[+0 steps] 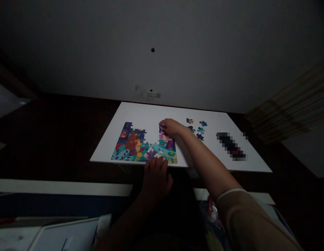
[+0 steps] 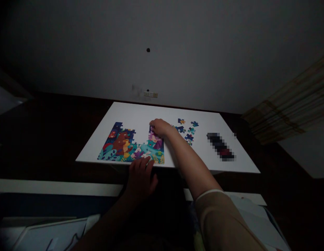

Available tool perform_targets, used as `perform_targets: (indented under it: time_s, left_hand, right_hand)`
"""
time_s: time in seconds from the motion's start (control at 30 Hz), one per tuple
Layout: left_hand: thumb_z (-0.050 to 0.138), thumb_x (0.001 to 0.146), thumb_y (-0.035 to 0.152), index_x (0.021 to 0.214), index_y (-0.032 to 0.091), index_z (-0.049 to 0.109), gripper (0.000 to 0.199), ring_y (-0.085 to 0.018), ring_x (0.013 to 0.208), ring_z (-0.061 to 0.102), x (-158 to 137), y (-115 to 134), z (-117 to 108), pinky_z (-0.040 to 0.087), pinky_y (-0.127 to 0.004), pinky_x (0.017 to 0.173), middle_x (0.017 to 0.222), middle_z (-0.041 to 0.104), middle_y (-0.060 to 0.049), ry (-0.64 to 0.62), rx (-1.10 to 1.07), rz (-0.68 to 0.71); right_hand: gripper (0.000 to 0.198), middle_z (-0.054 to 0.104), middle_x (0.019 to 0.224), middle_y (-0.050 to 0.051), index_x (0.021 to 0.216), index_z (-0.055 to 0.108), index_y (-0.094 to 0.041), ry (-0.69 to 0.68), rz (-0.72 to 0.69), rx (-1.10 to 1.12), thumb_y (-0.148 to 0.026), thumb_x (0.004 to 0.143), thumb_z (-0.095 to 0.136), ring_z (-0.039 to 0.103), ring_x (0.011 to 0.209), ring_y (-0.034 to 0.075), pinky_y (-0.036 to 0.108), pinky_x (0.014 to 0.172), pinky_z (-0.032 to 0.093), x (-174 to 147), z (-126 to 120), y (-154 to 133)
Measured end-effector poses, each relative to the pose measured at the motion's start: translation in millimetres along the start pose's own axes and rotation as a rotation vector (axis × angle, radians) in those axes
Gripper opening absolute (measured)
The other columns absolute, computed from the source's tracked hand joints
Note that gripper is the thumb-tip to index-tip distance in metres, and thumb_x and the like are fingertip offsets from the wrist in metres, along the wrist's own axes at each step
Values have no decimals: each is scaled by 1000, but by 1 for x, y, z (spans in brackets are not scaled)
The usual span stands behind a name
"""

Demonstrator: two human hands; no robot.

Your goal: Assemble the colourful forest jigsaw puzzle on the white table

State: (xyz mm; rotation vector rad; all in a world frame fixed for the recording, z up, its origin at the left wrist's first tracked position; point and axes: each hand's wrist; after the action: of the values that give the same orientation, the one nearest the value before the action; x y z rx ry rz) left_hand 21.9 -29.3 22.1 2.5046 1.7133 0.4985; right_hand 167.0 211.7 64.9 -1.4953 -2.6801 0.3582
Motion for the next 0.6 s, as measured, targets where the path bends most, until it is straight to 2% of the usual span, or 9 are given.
perform_targets:
  time_s: [0.07,0.13,0.27,0.4,0.53,0.6]
  left_hand:
    - [43,88,43,129,25,54,46,-28,131,40,20,4,-9,29,-46,113,138,51,-6,25,-18,-20]
    - [40,89,44,135,23,48,51,-28,135,35,43,5,-11,28,-45,113,145,44,-6,54,-17,-37]
    - [39,89,47,140,13,40,61,-31,141,24,79,1,1,18,-49,116,152,33,-12,26,14,-82]
    - [34,91,49,143,12,35,64,-30,142,21,83,-3,12,13,-48,117,154,29,-11,30,27,-76]
    - [34,90,50,144,13,34,65,-30,143,20,80,-4,12,13,-48,117,155,27,-11,19,24,-74]
    - [34,90,50,144,13,34,65,-30,143,20,81,-4,12,13,-48,117,155,27,-11,17,19,-71]
  right_hand:
    - [42,68,111,14,120,64,-19,-46,-1,-21,-17,78,64,64,94,25,29,78,45,9,-3,-1]
    - [48,69,106,13,122,63,-18,-91,4,-16,-13,74,66,65,88,24,28,73,46,16,-5,-4]
    - [56,70,104,12,123,61,-18,-195,58,67,-9,69,70,65,81,22,26,64,47,22,-9,-5]
    - [59,69,105,10,125,58,-23,-276,153,250,-12,69,72,63,68,18,25,53,47,24,-12,1]
    - [41,69,99,8,112,64,-21,-323,162,359,-13,72,68,61,66,16,23,50,46,22,-16,5]
    - [33,70,93,7,106,65,-19,-302,133,387,-12,73,66,60,66,14,21,52,45,22,-18,5]
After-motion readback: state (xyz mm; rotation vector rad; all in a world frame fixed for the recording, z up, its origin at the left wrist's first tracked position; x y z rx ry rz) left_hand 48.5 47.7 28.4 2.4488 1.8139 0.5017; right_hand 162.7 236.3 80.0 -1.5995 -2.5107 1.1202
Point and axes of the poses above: each hand's wrist, its own x-axis towards the middle knuckle, its own z-axis out of the palm, y = z × x
